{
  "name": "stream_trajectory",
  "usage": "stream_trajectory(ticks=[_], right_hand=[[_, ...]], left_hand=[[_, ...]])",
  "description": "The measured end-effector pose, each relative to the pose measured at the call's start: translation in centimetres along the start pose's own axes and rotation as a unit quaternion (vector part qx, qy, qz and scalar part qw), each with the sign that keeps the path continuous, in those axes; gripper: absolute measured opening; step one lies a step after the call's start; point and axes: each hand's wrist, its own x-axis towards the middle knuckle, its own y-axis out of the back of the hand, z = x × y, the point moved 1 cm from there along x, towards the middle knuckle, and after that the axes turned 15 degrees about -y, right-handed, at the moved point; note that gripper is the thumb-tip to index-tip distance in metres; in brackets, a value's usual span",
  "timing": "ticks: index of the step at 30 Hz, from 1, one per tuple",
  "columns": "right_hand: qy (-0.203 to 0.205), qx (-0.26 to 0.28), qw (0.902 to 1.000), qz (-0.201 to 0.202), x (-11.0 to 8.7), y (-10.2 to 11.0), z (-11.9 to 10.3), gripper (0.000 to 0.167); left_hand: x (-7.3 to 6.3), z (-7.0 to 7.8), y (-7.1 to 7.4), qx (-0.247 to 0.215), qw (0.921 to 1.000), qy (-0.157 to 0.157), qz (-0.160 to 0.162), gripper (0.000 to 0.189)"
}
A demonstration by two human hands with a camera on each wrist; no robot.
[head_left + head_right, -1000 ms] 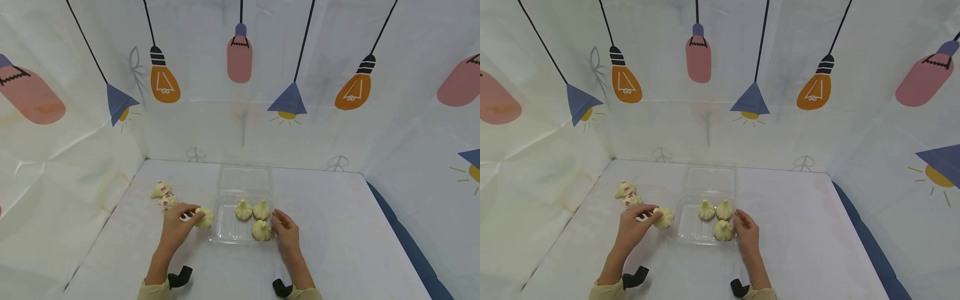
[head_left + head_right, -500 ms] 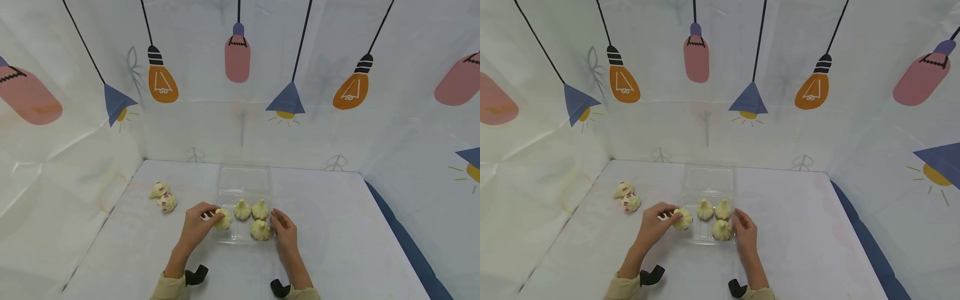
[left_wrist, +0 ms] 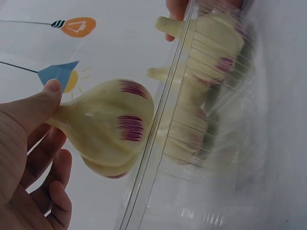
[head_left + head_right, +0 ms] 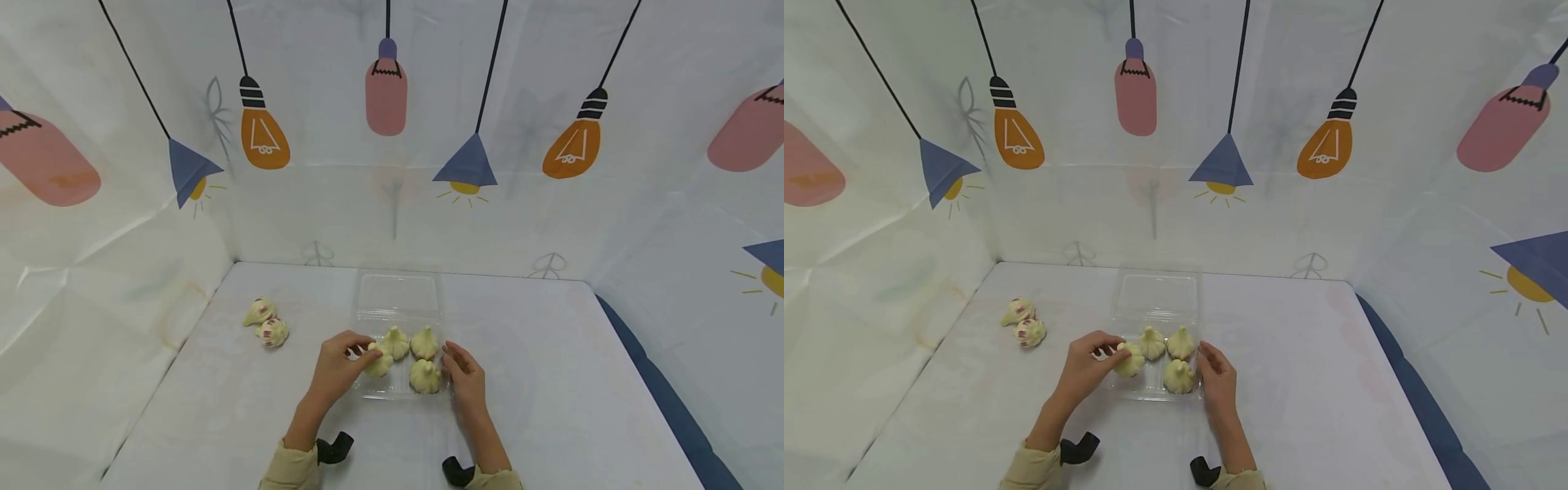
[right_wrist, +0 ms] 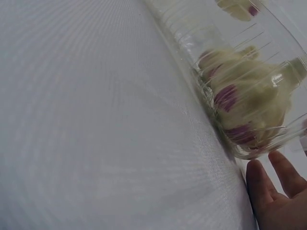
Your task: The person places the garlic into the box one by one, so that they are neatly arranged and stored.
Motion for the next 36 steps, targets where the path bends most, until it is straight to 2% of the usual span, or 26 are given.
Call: stream_trajectory(ticks=[6, 19, 36], right_hand=[[-0.003, 0.007, 1.0, 0.003, 0.0, -0.1, -0.1, 0.036], [0.003, 0.01, 0.9999, -0.004, 0.2, 0.1, 0.3, 0.039], [0.003, -0.003, 1.0, 0.005, -0.1, -0.1, 0.1, 0.036]], left_hand=[[0.4, 0.0, -0.9, 0.012, 0.9998, -0.01, -0.013, 0.019], [0.2, -0.1, -2.1, 0.013, 0.9993, -0.033, -0.015, 0.021], [-0.2, -0.3, -3.2, 0.01, 0.9992, -0.007, -0.039, 0.021]])
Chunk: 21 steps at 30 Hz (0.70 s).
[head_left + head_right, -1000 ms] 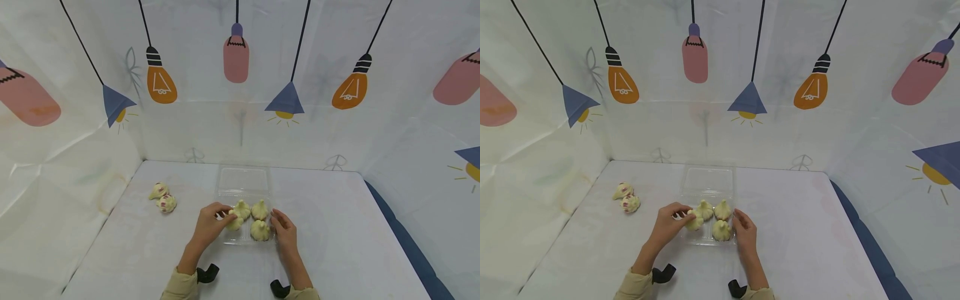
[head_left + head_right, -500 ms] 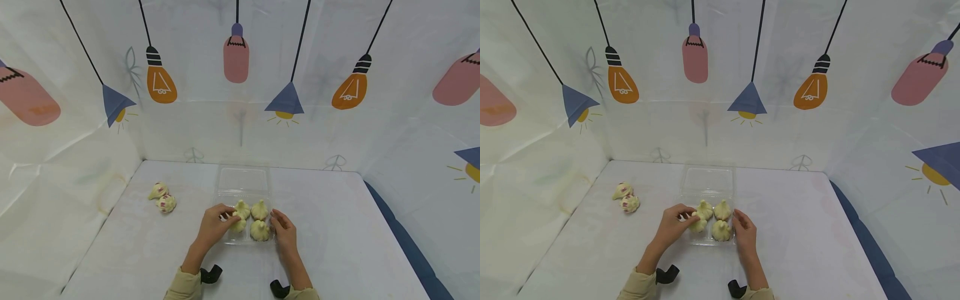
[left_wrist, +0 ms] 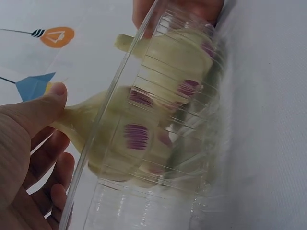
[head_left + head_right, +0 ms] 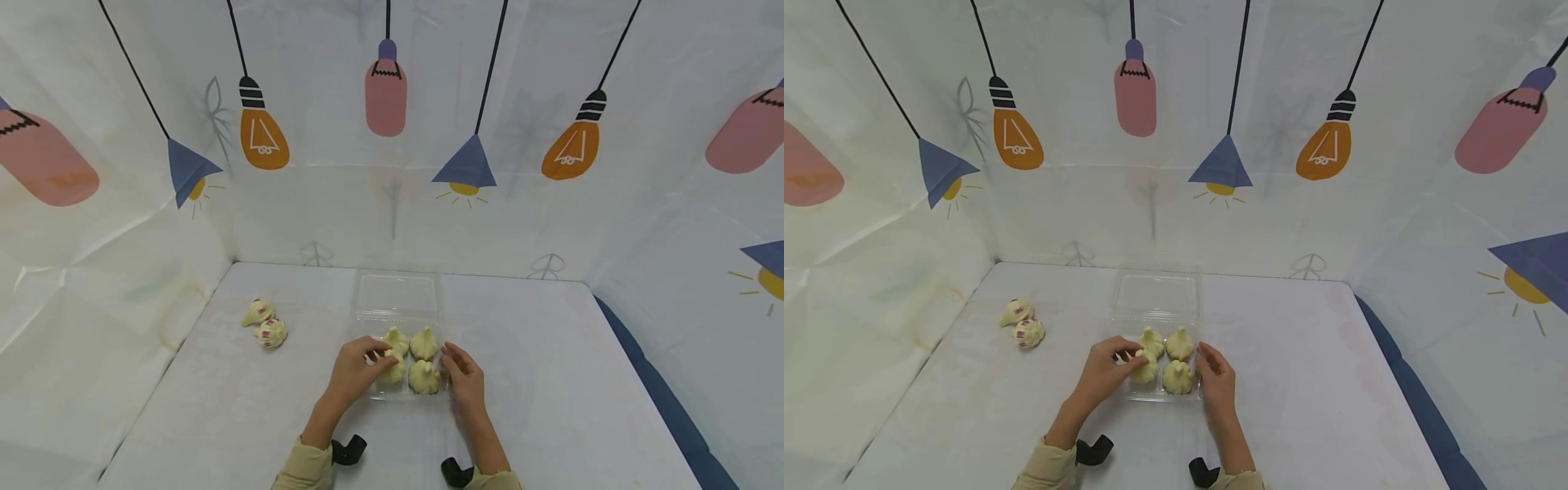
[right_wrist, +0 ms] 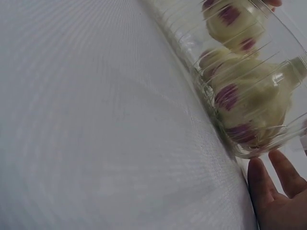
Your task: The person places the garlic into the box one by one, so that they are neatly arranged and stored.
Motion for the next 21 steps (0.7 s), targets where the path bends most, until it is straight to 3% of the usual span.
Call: stream_trajectory(ticks=[21], right_hand=[[0.002, 0.005, 1.0, 0.003, -0.02, 0.01, 0.05, 0.035]], left_hand=[[-0.31, -0.3, -0.83, 0.013, 0.9993, 0.013, -0.032, 0.022]])
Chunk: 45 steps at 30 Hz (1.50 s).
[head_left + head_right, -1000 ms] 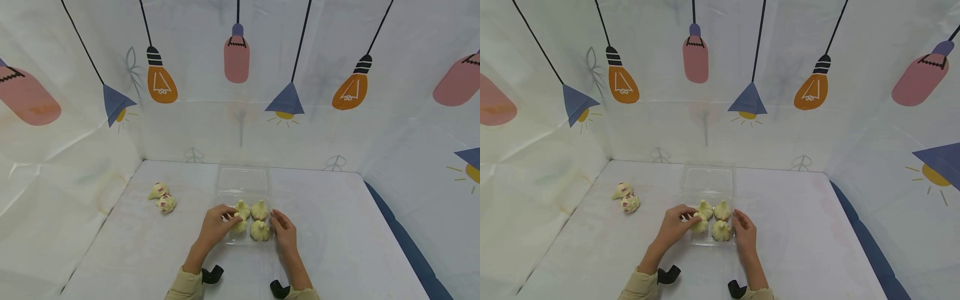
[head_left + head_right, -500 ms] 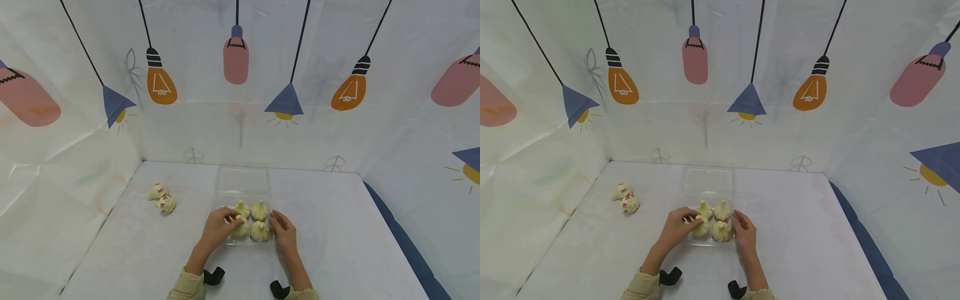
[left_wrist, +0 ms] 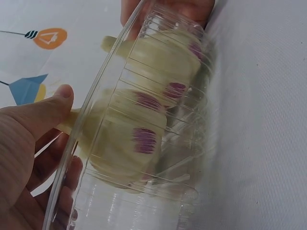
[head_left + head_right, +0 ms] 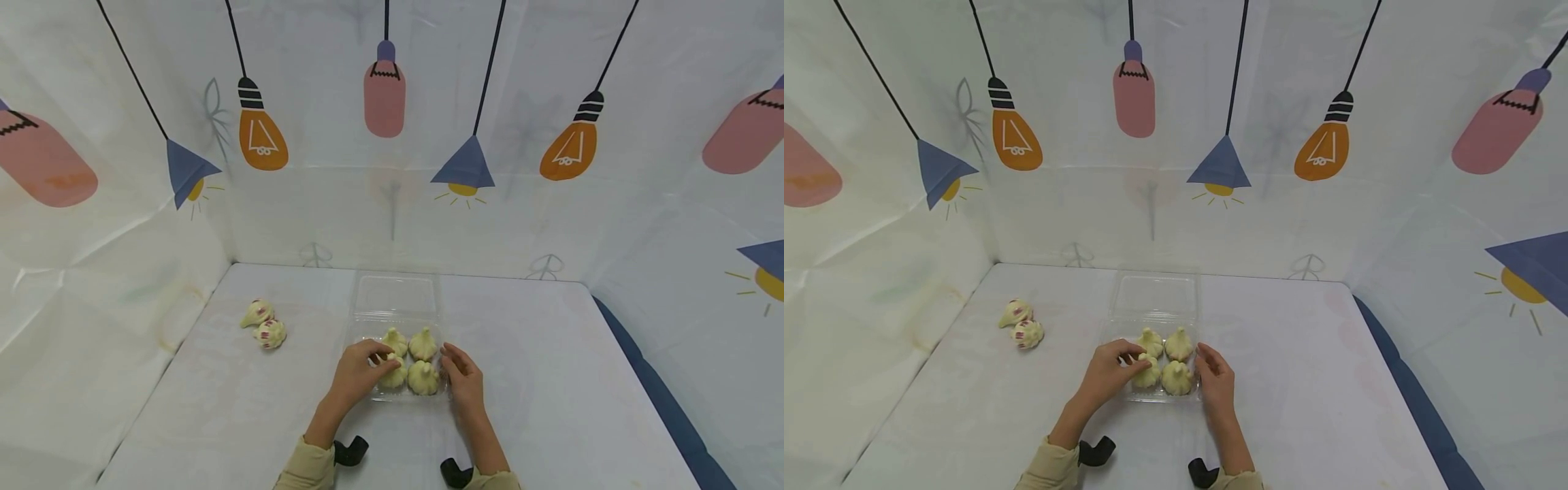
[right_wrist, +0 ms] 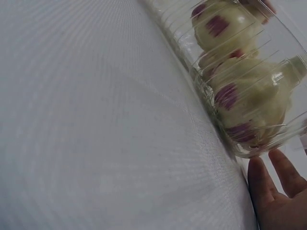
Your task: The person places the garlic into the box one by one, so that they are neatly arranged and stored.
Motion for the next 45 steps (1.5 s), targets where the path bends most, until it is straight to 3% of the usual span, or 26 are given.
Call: stream_trajectory(ticks=[9, 26, 45], right_hand=[[0.0, -0.01, 0.9999, -0.003, 0.06, 0.08, 0.01, 0.036], [-0.001, -0.003, 1.0, -0.006, 0.04, 0.02, -0.11, 0.038], [0.001, -0.01, 0.9999, -0.003, 0.13, -0.01, 0.12, 0.038]], left_hand=[[-0.04, -0.15, -0.18, 0.009, 0.9999, -0.003, -0.009, 0.022], [-0.07, -0.05, -0.27, 0.006, 0.9989, 0.018, -0.043, 0.025], [-0.05, 0.23, -0.17, 0.015, 0.9982, 0.021, -0.053, 0.025]])
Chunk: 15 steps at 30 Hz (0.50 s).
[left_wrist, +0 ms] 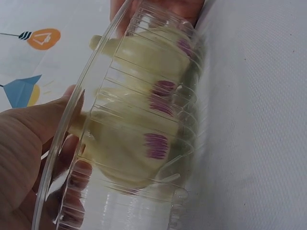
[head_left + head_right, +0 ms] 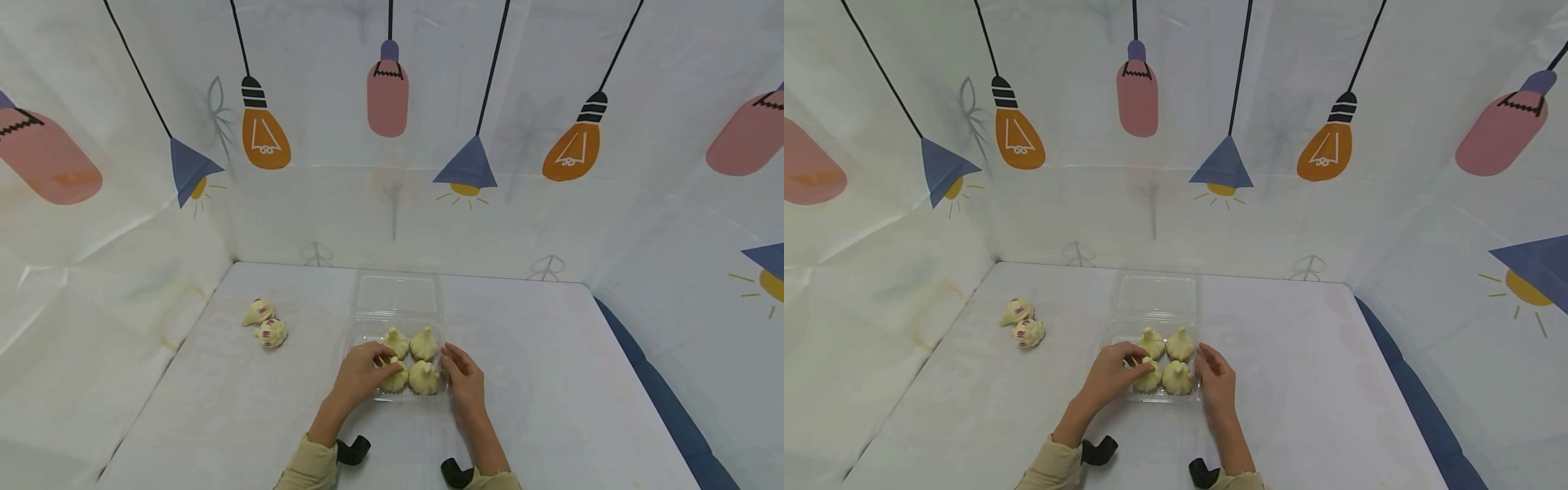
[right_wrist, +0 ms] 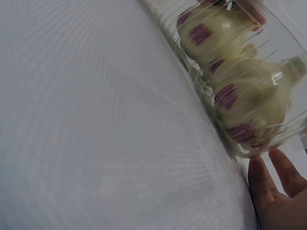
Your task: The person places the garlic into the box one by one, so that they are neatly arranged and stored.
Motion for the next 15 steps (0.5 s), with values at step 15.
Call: stream_trajectory(ticks=[15], right_hand=[[-0.006, -0.002, 1.0, 0.005, 0.0, 0.0, 0.0, 0.038]], left_hand=[[0.0, 0.0, 0.2, -0.007, 0.9998, 0.004, 0.016, 0.028]])
